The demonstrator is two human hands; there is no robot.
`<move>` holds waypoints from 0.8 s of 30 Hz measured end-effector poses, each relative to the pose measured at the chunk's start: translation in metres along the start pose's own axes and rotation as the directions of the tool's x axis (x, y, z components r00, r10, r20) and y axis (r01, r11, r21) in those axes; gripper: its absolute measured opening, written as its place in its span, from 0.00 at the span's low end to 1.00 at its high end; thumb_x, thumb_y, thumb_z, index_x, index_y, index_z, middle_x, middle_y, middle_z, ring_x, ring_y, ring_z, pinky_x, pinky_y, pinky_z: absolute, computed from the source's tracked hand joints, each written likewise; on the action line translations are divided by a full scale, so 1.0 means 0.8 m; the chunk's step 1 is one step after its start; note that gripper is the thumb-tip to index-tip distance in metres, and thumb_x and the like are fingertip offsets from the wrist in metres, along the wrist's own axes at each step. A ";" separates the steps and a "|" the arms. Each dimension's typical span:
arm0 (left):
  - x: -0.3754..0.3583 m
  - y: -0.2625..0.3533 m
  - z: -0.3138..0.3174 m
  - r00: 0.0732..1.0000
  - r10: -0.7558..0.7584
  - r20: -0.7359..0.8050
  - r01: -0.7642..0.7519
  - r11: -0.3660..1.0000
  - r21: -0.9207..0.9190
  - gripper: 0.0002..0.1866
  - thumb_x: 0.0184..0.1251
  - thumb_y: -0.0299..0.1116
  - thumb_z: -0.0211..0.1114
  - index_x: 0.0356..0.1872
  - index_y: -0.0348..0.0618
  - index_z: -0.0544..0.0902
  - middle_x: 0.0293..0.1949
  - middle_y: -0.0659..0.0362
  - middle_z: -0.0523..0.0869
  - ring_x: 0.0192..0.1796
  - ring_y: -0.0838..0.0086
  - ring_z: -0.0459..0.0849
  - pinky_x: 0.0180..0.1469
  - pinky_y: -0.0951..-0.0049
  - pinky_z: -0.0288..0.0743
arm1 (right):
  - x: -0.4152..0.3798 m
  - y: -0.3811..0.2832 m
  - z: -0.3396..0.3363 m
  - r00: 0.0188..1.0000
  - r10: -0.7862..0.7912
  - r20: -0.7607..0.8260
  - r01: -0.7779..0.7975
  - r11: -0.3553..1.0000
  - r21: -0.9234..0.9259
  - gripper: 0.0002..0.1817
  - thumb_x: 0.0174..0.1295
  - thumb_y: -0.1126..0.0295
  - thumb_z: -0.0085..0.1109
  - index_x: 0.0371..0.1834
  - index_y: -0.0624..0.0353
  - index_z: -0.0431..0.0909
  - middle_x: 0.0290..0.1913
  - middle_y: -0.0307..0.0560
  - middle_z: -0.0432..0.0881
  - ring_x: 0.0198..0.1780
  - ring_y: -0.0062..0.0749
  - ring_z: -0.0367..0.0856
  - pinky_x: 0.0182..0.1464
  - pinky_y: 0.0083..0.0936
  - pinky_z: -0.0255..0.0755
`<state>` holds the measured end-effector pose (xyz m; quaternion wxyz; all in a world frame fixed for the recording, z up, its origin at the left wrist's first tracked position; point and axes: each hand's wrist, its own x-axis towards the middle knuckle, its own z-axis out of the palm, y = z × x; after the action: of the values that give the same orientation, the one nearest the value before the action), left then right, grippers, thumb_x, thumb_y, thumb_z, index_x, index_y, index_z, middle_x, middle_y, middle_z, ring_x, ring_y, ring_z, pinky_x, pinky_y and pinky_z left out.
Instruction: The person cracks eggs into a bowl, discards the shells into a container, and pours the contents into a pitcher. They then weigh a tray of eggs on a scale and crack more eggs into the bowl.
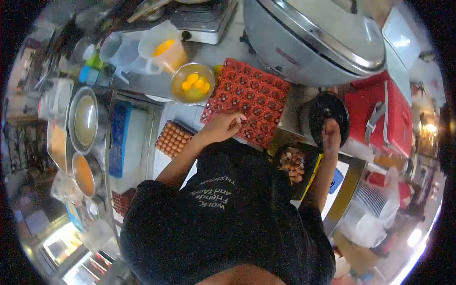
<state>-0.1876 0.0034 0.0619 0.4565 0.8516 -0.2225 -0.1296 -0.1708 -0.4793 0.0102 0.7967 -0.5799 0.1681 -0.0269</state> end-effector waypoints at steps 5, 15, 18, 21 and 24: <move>-0.010 -0.008 -0.011 0.992 -0.001 -0.125 -0.003 0.999 -0.034 0.14 0.63 0.31 0.61 0.50 0.47 0.79 0.36 0.56 0.85 0.37 0.64 0.85 0.39 0.66 0.77 | -0.036 -0.024 0.112 0.890 -0.418 -0.184 0.347 0.880 -0.323 0.20 0.71 0.57 0.51 0.60 0.55 0.69 0.52 0.45 0.78 0.50 0.32 0.77 0.46 0.27 0.75; -0.014 -0.020 -0.051 0.987 0.017 -0.159 -0.034 0.994 -0.105 0.14 0.62 0.28 0.62 0.50 0.45 0.79 0.36 0.55 0.83 0.38 0.66 0.84 0.42 0.69 0.78 | -0.077 0.220 0.081 0.965 -0.019 0.263 0.256 -0.169 -0.952 0.34 0.63 0.70 0.52 0.74 0.55 0.54 0.68 0.69 0.61 0.62 0.61 0.70 0.55 0.44 0.75; -0.020 -0.034 -0.068 0.986 0.042 -0.160 -0.052 0.997 -0.061 0.15 0.62 0.29 0.62 0.52 0.45 0.79 0.35 0.55 0.83 0.38 0.66 0.84 0.44 0.69 0.78 | -0.055 0.256 0.068 0.952 -0.230 0.203 0.275 0.350 -0.896 0.27 0.71 0.61 0.46 0.71 0.54 0.58 0.57 0.55 0.67 0.44 0.40 0.74 0.37 0.29 0.74; -0.012 -0.033 -0.082 0.996 -0.025 -0.085 0.016 0.994 -0.104 0.17 0.62 0.29 0.63 0.53 0.45 0.78 0.35 0.54 0.83 0.39 0.65 0.84 0.44 0.68 0.78 | -0.115 0.049 0.305 0.957 -0.208 0.200 0.272 0.884 -0.381 0.23 0.73 0.51 0.44 0.66 0.49 0.63 0.41 0.40 0.71 0.30 0.19 0.66 0.27 0.17 0.65; 0.004 -0.018 -0.117 0.998 -0.048 -0.038 0.045 0.995 -0.083 0.19 0.61 0.32 0.64 0.54 0.44 0.77 0.35 0.53 0.83 0.39 0.63 0.84 0.43 0.66 0.77 | -0.087 0.021 0.390 0.900 0.251 0.357 -0.207 0.966 -0.157 0.26 0.73 0.44 0.40 0.66 0.46 0.63 0.40 0.40 0.72 0.29 0.16 0.65 0.26 0.13 0.61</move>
<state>-0.1415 0.0766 0.1013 0.4925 0.8394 -0.1878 -0.1324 -0.1456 -0.1719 0.0957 0.7770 -0.5954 0.0817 0.1874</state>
